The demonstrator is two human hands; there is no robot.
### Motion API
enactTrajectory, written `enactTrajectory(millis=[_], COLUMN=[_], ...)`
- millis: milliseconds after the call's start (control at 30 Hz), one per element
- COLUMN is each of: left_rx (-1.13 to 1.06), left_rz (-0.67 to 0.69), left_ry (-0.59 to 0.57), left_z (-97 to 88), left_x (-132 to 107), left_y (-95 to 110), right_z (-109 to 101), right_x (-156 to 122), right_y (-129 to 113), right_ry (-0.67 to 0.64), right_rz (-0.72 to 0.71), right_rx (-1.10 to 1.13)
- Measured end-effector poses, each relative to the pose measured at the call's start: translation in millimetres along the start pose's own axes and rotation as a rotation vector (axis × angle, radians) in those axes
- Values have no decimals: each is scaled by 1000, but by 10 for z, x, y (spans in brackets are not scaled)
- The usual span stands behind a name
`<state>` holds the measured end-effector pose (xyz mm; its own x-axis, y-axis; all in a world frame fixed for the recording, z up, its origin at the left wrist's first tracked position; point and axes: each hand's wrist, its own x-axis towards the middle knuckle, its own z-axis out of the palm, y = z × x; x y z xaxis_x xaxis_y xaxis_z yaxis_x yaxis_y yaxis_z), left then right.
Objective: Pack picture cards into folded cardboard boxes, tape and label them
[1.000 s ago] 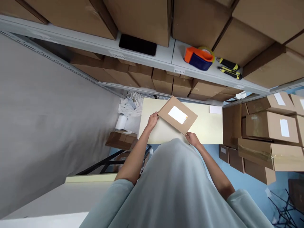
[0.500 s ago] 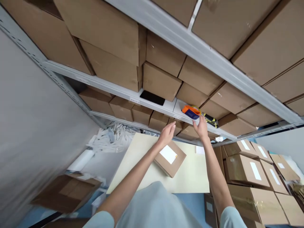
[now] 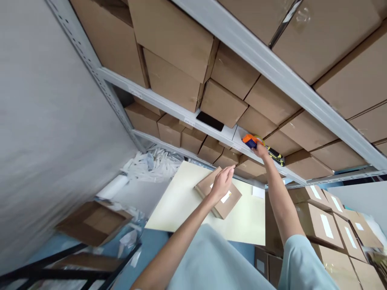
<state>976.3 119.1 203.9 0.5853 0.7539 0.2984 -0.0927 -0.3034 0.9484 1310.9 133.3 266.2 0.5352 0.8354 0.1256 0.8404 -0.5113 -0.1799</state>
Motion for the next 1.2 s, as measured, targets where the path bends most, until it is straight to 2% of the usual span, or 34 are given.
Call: enactTrajectory(millis=[133,200,267,333,400,467,533,600,667,767,900,1100,1200], left_rx=[-7,6,22,46,71,86,80,70,75,109,137,202,233], left_rz=[-8,-20,-41,-71,-99,-105,-92,-89,-116,-164,-178,-152,-83], left_ry=[-2,17,60,119,166,160,117,97,117,147,138,70,145], left_z=[246,349,436,532,666,841,1036,1218,1357,1474,1531,1524,1441], left_x=[-229,-352,-477,-605,-744,-911,-1113,-1334,-1543,-1770,-1904,-1920,-1812], left_y=[30,20,-10,-60,-129,-214,-304,-379,-414,-367,-231,-84,140], right_z=[56,129,238,397,604,828,1029,1175,1257,1277,1233,1173,1063], right_x=[-21,-136,-399,-842,-1434,-2078,-2654,-3081,-3351,-3558,-3691,-3796,-3842], right_y=[19,56,115,174,207,199,159,120,111,165,287,465,574], right_ry=[0,54,161,281,312,225,42,-87,-144,-166,-179,-184,-189], right_rz=[116,81,3,-75,-103,-63,-15,47,89,104,80,49,-21], right_rx=[-72,-46,62,244,476,751,1005,1186,1265,1292,1271,1226,1219])
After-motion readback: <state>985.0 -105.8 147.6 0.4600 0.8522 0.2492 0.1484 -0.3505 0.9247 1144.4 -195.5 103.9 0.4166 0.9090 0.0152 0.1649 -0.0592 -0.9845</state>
